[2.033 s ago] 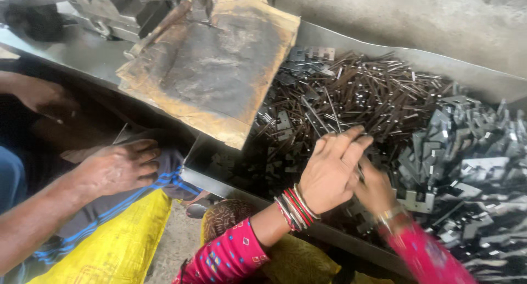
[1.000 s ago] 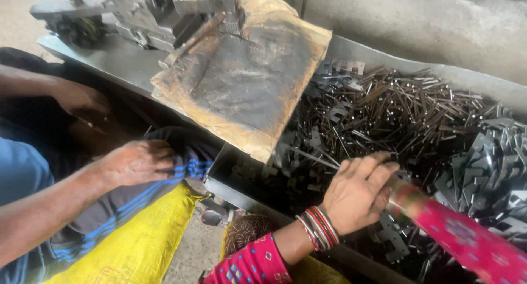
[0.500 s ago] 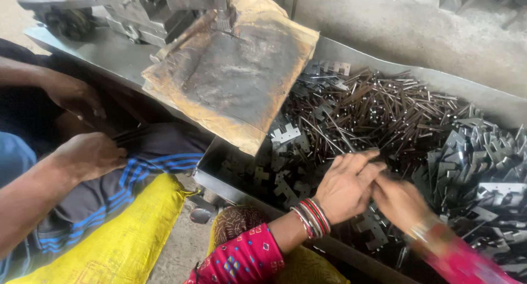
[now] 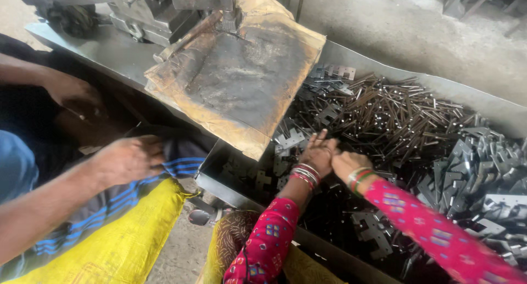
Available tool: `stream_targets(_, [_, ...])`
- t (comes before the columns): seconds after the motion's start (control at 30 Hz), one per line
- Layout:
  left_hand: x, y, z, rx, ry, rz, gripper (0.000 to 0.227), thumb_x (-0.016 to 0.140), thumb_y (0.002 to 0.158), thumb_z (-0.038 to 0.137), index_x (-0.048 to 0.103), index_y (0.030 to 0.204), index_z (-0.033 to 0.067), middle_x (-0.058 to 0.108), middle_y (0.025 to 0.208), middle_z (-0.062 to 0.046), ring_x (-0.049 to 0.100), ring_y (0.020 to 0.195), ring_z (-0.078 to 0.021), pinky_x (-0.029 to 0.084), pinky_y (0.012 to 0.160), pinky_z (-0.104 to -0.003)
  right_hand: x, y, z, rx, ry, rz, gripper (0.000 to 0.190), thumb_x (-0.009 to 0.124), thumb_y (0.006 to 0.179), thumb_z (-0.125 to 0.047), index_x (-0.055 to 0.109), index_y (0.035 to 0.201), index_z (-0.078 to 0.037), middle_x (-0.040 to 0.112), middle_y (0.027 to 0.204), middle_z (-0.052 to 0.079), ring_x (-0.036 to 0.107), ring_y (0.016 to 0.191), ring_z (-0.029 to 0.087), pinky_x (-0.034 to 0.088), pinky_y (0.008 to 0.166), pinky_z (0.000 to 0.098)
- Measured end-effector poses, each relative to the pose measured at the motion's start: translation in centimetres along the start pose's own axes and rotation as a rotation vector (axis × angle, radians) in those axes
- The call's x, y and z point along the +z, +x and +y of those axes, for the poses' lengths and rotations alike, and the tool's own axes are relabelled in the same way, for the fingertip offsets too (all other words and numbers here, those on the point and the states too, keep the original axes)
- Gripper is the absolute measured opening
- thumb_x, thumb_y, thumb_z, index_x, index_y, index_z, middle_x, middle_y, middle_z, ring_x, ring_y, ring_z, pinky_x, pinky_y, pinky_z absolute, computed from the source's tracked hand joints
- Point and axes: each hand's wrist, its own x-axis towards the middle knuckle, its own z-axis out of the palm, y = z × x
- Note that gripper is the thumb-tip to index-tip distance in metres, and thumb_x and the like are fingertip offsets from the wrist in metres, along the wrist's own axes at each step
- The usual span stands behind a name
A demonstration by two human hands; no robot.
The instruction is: The person sorts small metal brackets and pins from a mixed pile in a metal bin, separating them by hand into distinct groups. The person repeatedly picks up brackets, places them on a nearby surface, and continues to sift through the remaining pile.
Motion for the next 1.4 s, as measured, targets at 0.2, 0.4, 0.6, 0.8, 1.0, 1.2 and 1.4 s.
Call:
stream_targets(0.2, [-2.7,-3.1,10.0,0.235,-0.179,0.219,0.016,0.065,0.085,0.022,0.069,0.100,0.0178,0.067,0.114,-0.003,0.057,0.118,-0.0301,0.029,0.121,-0.053,-6.1,-11.6,4.6,0.024,-0.026,-0.238,0.046,0.036,0.101,-0.029,0.027,0.140,-0.007,0.065,0.069,0.012,0.068,0.062,0.029,0.060,0.054,0.0427])
stream_targets(0.4, [-5.1,-10.3,22.8,0.376,-0.513,0.159,0.028,0.068,0.085,0.024,0.063,0.111,0.0150,0.066,0.091,-0.003,0.061,0.099,-0.0238,0.038,0.105,-0.045,-2.6,-27.9,8.8,0.265,0.087,-0.407,0.048,0.039,0.095,-0.044,0.049,0.134,-0.017,0.065,0.057,0.005,0.070,0.051,0.023,0.060,0.050,0.0383])
stream_targets(0.6, [-6.6,-7.9,22.1,0.572,-0.292,0.287,0.020,0.065,0.093,0.023,0.060,0.112,0.0183,0.068,0.093,-0.001,0.065,0.095,-0.0220,0.043,0.093,-0.036,-0.5,-29.2,10.2,0.160,0.307,0.112,0.036,0.059,0.093,-0.033,0.054,0.125,-0.018,0.066,0.054,0.011,0.068,0.044,0.027,0.057,0.042,0.0385])
stream_targets(0.8, [-4.7,-1.7,9.6,0.163,-0.179,0.365,0.028,0.064,0.084,0.016,0.061,0.112,0.0102,0.072,0.107,-0.012,0.065,0.111,-0.0310,0.041,0.111,-0.047,-1.7,-10.2,5.6,0.038,0.558,0.183,0.028,0.046,0.101,-0.030,0.066,0.115,-0.016,0.071,0.069,0.020,0.070,0.058,0.039,0.057,0.063,0.0499])
stream_targets(1.0, [0.2,1.3,-2.5,-0.089,-0.104,0.290,0.065,0.067,0.078,0.024,0.053,0.137,0.0008,0.051,0.148,-0.021,0.033,0.146,-0.0344,0.019,0.120,-0.049,-1.0,3.5,-0.5,0.035,0.284,0.060,0.027,0.050,0.097,-0.027,0.073,0.101,-0.014,0.073,0.098,0.022,0.072,0.090,0.043,0.058,0.082,0.0534])
stream_targets(1.2, [2.5,0.5,3.2,-0.157,-0.075,-0.021,0.078,0.061,0.090,0.040,0.039,0.150,-0.0046,0.044,0.150,-0.025,0.022,0.154,-0.0376,0.010,0.129,-0.047,-1.1,-2.5,2.1,0.013,0.222,-0.061,0.027,0.043,0.101,-0.022,0.067,0.103,-0.008,0.072,0.080,0.018,0.073,0.072,0.033,0.061,0.068,0.0467])
stream_targets(1.4, [-1.8,-4.4,12.3,-0.124,-0.038,0.212,0.081,0.062,0.087,0.035,0.034,0.153,-0.0036,0.042,0.157,-0.020,0.027,0.155,-0.0346,0.010,0.129,-0.049,-3.5,-11.3,3.8,0.044,0.188,-0.236,0.024,0.042,0.101,-0.016,0.063,0.106,-0.006,0.061,0.061,0.009,0.063,0.049,0.017,0.054,0.045,0.0344])
